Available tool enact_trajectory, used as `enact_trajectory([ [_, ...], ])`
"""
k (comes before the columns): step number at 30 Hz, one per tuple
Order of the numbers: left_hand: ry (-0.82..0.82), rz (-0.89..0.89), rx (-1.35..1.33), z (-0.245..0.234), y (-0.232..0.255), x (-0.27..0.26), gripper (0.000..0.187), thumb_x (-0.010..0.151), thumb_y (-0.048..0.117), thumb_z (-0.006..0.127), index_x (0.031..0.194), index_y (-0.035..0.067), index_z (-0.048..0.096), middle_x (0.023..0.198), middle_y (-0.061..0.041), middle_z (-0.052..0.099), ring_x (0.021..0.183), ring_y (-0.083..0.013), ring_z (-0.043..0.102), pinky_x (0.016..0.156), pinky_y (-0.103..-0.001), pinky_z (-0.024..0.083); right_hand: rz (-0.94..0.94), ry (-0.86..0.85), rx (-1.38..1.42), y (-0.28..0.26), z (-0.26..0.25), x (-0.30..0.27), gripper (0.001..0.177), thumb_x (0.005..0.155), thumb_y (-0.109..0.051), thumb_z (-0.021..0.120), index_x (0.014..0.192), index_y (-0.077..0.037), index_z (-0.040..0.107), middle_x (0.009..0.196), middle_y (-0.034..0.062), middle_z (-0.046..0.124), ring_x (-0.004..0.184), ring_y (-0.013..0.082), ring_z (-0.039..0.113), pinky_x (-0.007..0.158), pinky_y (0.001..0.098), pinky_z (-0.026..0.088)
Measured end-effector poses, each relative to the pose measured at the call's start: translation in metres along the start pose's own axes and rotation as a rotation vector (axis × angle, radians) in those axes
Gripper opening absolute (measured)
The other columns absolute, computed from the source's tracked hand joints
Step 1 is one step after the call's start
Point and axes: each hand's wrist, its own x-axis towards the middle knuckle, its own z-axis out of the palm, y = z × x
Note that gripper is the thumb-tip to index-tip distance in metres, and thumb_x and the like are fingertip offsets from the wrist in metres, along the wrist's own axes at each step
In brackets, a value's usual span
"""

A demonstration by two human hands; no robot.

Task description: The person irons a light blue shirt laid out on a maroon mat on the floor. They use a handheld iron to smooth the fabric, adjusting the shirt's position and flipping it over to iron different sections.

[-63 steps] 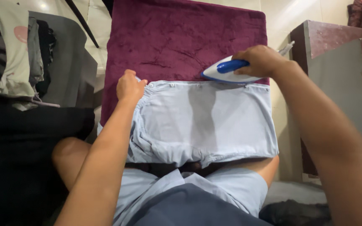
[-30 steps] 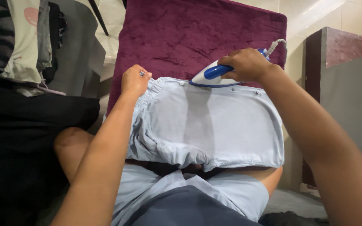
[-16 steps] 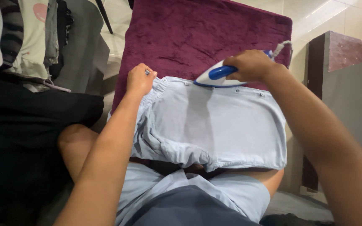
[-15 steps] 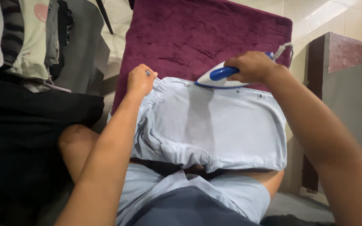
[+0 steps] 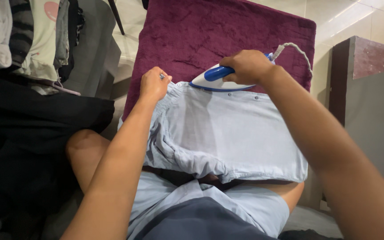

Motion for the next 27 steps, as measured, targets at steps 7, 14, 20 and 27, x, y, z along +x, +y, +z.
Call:
enact_trajectory([
  [7, 0.013, 0.020, -0.025, 0.003, -0.004, -0.001, 0.023, 0.087, 0.024, 0.079, 0.093, 0.004, 0.070, 0.094, -0.017, 0.073, 0.091, -0.0340, 0.070, 0.082, -0.045, 0.054, 0.012, -0.026, 0.020, 0.008, -0.003, -0.008, 0.051, 0.084, -0.043, 0.077, 0.131, -0.026, 0.069, 0.105, 0.0075, 0.077, 0.100, 0.0307, 0.072, 0.090, 0.0456, 0.054],
  [14, 0.027, 0.051, -0.004, 0.006, -0.010, 0.004, 0.022, 0.086, 0.025, 0.080, 0.092, 0.006, 0.072, 0.093, -0.017, 0.074, 0.090, -0.0339, 0.071, 0.081, -0.045, 0.054, -0.016, 0.001, 0.013, -0.012, 0.000, 0.012, 0.045, 0.086, -0.040, 0.076, 0.127, -0.023, 0.071, 0.101, 0.0088, 0.077, 0.099, 0.0322, 0.072, 0.088, 0.0468, 0.055],
  [20, 0.009, 0.009, 0.032, 0.004, -0.006, 0.003, 0.022, 0.086, 0.025, 0.080, 0.093, 0.005, 0.071, 0.095, -0.017, 0.074, 0.091, -0.0336, 0.071, 0.081, -0.045, 0.054, 0.065, -0.066, 0.017, 0.005, 0.000, -0.005, 0.045, 0.086, -0.042, 0.077, 0.126, -0.023, 0.071, 0.102, 0.0102, 0.076, 0.099, 0.0327, 0.072, 0.089, 0.0472, 0.055],
  [27, 0.002, 0.019, 0.051, 0.005, -0.008, 0.003, 0.023, 0.088, 0.025, 0.079, 0.095, 0.004, 0.070, 0.096, -0.017, 0.073, 0.092, -0.0344, 0.070, 0.081, -0.045, 0.054, 0.114, -0.037, 0.001, 0.058, 0.020, -0.050, 0.047, 0.086, -0.044, 0.076, 0.129, -0.026, 0.070, 0.103, 0.0113, 0.077, 0.101, 0.0345, 0.072, 0.091, 0.0489, 0.054],
])
